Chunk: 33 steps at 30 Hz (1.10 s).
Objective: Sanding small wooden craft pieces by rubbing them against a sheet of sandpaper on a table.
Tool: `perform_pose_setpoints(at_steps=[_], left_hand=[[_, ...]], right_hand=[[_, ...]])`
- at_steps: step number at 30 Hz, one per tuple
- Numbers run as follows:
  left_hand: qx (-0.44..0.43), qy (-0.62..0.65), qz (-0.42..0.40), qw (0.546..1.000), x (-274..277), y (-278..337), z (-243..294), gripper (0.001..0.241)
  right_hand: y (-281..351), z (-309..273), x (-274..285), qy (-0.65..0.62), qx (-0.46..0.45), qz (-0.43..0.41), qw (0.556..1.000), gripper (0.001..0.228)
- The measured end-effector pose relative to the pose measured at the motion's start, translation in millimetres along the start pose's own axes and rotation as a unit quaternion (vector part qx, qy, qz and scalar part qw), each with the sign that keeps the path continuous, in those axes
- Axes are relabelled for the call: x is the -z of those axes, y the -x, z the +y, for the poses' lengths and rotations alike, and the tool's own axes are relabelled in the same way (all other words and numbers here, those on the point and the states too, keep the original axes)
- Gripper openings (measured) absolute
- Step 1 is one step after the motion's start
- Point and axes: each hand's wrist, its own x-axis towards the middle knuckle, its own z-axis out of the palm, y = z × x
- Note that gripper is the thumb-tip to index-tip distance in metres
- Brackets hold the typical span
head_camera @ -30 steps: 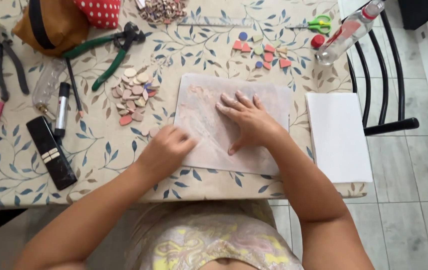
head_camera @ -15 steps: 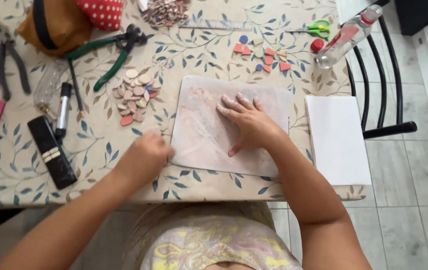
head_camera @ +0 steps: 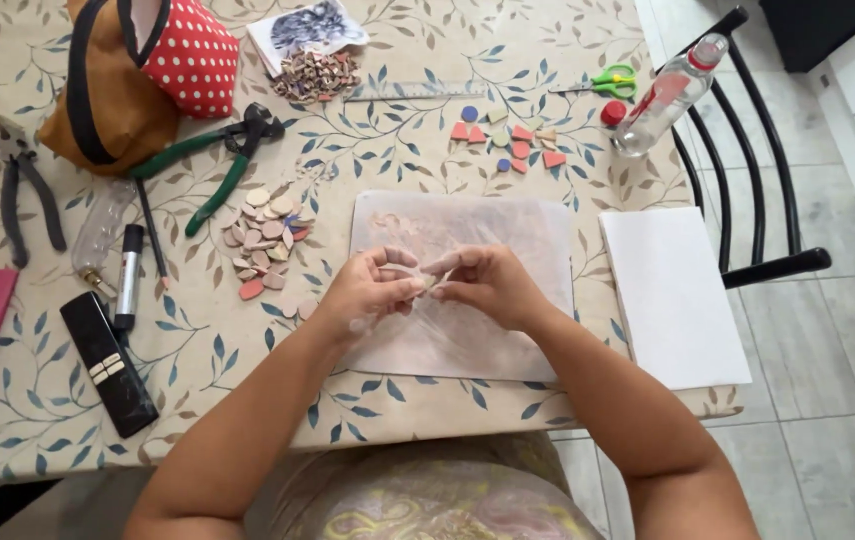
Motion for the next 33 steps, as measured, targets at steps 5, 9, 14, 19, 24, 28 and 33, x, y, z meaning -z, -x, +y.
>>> perform_pose_setpoints(at_steps=[5, 9, 14, 19, 24, 28, 33], left_hand=[[0.003, -0.004, -0.005, 1.000, 0, 1, -6, 0.039], [0.020, 0.043, 0.001, 0.999, -8, 9, 3, 0.042], [0.023, 0.073, 0.012, 0.997, -7, 10, 3, 0.044], [0.017, 0.090, 0.026, 0.995, -11, 13, 8, 0.046], [0.018, 0.070, 0.014, 0.997, -11, 14, 6, 0.049], [0.018, 0.054, 0.011, 0.998, -17, 18, 11, 0.052], [0.021, 0.048, 0.002, 0.999, -15, 18, 10, 0.052]], right_hand=[[-1, 16, -1, -0.044, 0.046, -0.005, 0.998, 0.021], [-2, 21, 5, -0.073, 0.014, -0.010, 0.997, 0.005], [-4, 22, 12, -0.125, -0.050, 0.090, 0.987, 0.012], [2, 17, 0, -0.131, -0.058, 0.061, 0.988, 0.017], [6, 21, -3, -0.141, -0.040, -0.010, 0.989, 0.019], [5, 29, 0, -0.143, -0.036, 0.013, 0.989, 0.014], [5, 24, -1, -0.151, -0.056, 0.033, 0.986, 0.013]])
